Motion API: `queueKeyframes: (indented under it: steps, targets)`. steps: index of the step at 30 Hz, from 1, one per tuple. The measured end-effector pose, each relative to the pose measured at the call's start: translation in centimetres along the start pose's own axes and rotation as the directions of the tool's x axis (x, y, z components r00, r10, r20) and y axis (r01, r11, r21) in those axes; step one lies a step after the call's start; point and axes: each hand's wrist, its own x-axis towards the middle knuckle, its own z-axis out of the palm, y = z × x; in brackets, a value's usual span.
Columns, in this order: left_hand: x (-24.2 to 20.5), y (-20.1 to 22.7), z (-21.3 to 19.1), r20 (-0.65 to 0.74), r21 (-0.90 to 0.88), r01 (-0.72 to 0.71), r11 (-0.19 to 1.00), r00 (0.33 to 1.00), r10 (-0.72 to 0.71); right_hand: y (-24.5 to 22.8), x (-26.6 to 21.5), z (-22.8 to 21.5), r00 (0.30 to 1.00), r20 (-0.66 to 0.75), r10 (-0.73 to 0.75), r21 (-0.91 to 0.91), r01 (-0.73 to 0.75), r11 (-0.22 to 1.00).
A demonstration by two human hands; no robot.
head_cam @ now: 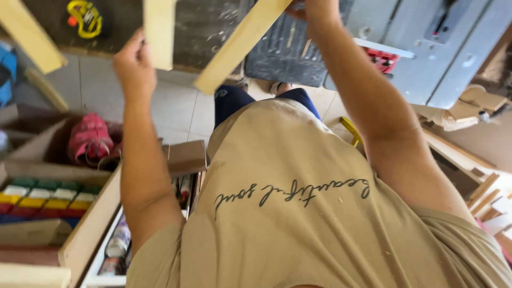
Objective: Measuring, marking, and cutting wooden boards to specific lengths using a table saw and hand tools.
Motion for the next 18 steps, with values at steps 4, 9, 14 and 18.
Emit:
queueKeyframes:
  steps: [4,9,14,18]
  targets:
    - [1.3,2.0,-1.3,-0.239,0.352,-0.153,0.923,0.939,0.247,-1.0,-0.5,-2.0,0.943,-0.266,0.201,0.400,-0.082,0.913]
    - [1.6,15.9,5.9,0.108,-0.244,0.065,0.967,0.993,-0.040,0.6,-6.8,-4.5,0.932,-0.230,0.279,0.777,0.003,0.630]
    - [1.2,24.1,19.5,0.301,-0.867,0.181,0.464,0.933,0.199,2.2,-9.3,-3.9,0.958,-0.170,0.229,0.912,0.065,0.406]
    - [6.0,31.6,19.6,0.090,-0.862,0.012,0.506,0.987,0.130,-1.3,-12.6,-7.9,0.993,0.116,-0.002,0.594,-0.068,0.801]
